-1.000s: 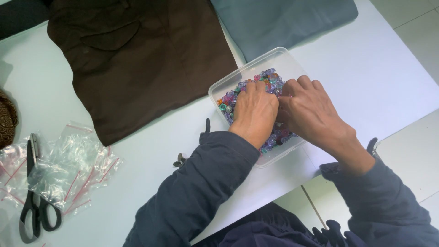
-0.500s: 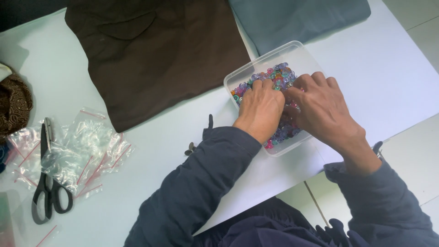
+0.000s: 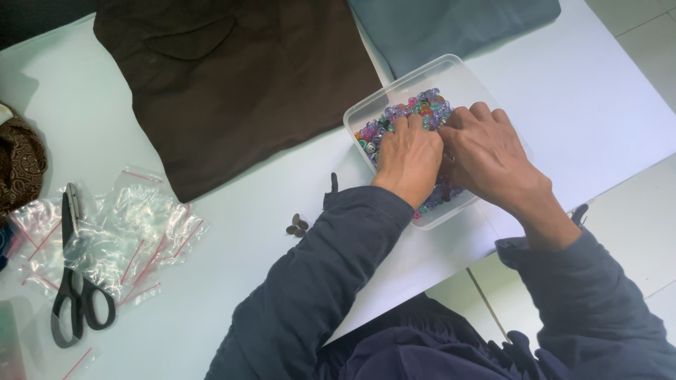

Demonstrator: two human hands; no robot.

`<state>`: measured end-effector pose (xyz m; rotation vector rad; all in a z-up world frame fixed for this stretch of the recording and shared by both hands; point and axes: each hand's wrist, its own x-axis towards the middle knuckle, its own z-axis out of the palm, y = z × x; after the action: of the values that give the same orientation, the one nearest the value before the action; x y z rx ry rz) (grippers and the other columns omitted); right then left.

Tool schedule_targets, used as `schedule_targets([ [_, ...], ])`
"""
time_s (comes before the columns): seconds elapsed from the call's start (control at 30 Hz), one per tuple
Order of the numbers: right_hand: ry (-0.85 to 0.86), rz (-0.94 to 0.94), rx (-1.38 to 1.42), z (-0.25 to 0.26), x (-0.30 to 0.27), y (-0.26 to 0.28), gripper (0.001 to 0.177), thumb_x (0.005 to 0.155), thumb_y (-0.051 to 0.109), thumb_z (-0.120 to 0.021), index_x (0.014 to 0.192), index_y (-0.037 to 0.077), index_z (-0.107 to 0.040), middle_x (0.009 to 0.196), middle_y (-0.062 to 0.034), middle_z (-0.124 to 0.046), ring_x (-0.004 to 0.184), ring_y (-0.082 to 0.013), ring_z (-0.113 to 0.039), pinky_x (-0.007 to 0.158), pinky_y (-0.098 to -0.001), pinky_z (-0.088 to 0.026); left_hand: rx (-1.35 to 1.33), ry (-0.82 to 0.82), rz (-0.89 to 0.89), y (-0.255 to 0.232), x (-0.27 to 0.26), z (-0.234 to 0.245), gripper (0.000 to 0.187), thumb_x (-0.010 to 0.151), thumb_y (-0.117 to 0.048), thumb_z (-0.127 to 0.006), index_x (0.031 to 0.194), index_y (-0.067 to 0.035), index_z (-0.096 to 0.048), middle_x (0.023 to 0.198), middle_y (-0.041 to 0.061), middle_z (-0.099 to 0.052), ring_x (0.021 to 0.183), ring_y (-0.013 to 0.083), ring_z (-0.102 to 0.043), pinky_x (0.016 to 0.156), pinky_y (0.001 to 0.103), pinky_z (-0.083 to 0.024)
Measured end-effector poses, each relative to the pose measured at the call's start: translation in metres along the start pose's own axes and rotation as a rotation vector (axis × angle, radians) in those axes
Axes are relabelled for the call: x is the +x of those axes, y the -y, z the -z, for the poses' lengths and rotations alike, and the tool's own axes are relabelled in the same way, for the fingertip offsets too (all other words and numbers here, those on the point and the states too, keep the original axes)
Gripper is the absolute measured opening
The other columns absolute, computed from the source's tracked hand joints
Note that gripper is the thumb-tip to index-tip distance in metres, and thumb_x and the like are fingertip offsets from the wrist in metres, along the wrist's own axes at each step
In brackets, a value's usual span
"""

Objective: Sorting small colorful beads from a large container into small individual zip-lock bags and sealing them.

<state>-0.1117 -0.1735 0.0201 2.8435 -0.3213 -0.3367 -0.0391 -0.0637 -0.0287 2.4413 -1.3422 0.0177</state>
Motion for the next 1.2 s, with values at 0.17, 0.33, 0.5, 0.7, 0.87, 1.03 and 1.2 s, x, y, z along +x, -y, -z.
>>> schedule_targets([
  [0.17,0.017,-0.009,-0.001,-0.009,0.003,-0.009,0.017,0.081,0.033,-0.082,0.097,0.031,-0.076,0.107,0.0018,-0.070,0.090,-0.0142,-0.056,0.075,-0.0287,-0.044,-0.029,0.007,-0.006,-0.005,0.001,-0.006,0.004,0.079,-0.001,-0.075,0.076,-0.001,-0.072,0.092,0.015,-0.059,0.090,0.0285,-0.061,0.063,0.038,-0.050],
  [0.33,-0.072,-0.013,0.056,0.005,-0.008,-0.015,0.014,0.089,0.034,-0.079,0.102,0.029,-0.079,0.109,-0.0027,-0.072,0.090,-0.0152,-0.059,0.075,-0.0287,-0.046,-0.029,0.005,0.004,-0.001,0.001,0.006,0.005,0.083,-0.006,-0.073,0.080,-0.002,-0.074,0.093,0.014,-0.059,0.088,0.0280,-0.060,0.063,0.039,-0.050],
  [0.5,-0.426,0.125,0.724,0.039,-0.037,-0.007,0.011,0.101,0.012,-0.072,0.109,0.011,-0.080,0.093,-0.0039,-0.076,0.068,-0.0175,-0.059,0.068,-0.0329,-0.048,-0.321,0.002,0.052,0.019,-0.020,0.064,0.028,0.101,-0.025,-0.061,0.082,-0.005,-0.068,0.101,0.014,-0.057,0.101,0.0402,-0.056,0.068,0.058,-0.053],
  [0.7,-0.670,0.310,0.922,0.063,-0.061,0.066,0.011,0.097,-0.004,-0.081,0.106,0.002,-0.078,0.099,-0.0116,-0.077,0.085,-0.0201,-0.071,0.082,-0.0320,-0.055,-0.533,-0.086,-0.006,0.058,-0.101,0.138,0.024,0.100,-0.019,-0.058,0.106,-0.005,-0.077,0.099,0.009,-0.057,0.097,0.0306,-0.061,0.080,0.042,-0.051],
  [0.87,-0.667,0.530,0.937,0.052,-0.057,0.132,0.013,0.093,-0.003,-0.080,0.104,0.002,-0.075,0.099,-0.0114,-0.075,0.090,-0.0221,-0.072,0.086,-0.0318,-0.056,-0.429,0.020,0.094,0.099,-0.175,0.148,0.017,0.099,-0.018,-0.065,0.111,-0.013,-0.077,0.101,0.007,-0.060,0.097,0.0288,-0.061,0.079,0.042,-0.053],
  [1.03,-0.498,0.471,0.963,0.024,-0.043,0.171,0.016,0.082,-0.007,-0.079,0.095,0.003,-0.079,0.085,-0.0123,-0.078,0.078,-0.0232,-0.076,0.069,-0.0303,-0.059,-0.307,0.215,0.303,0.124,-0.204,0.129,0.034,0.093,-0.009,-0.070,0.127,-0.003,-0.070,0.101,0.018,-0.069,0.093,0.0279,-0.070,0.077,0.038,-0.058],
  [1.2,-0.411,0.366,0.887,0.018,-0.031,0.179,0.014,0.086,-0.005,-0.078,0.098,0.001,-0.078,0.086,-0.0127,-0.077,0.085,-0.0236,-0.077,0.072,-0.0285,-0.061,-0.397,0.192,0.345,0.126,-0.206,0.101,0.044,0.094,-0.006,-0.068,0.137,0.001,-0.060,0.097,0.018,-0.070,0.087,0.0260,-0.072,0.072,0.038,-0.061],
])
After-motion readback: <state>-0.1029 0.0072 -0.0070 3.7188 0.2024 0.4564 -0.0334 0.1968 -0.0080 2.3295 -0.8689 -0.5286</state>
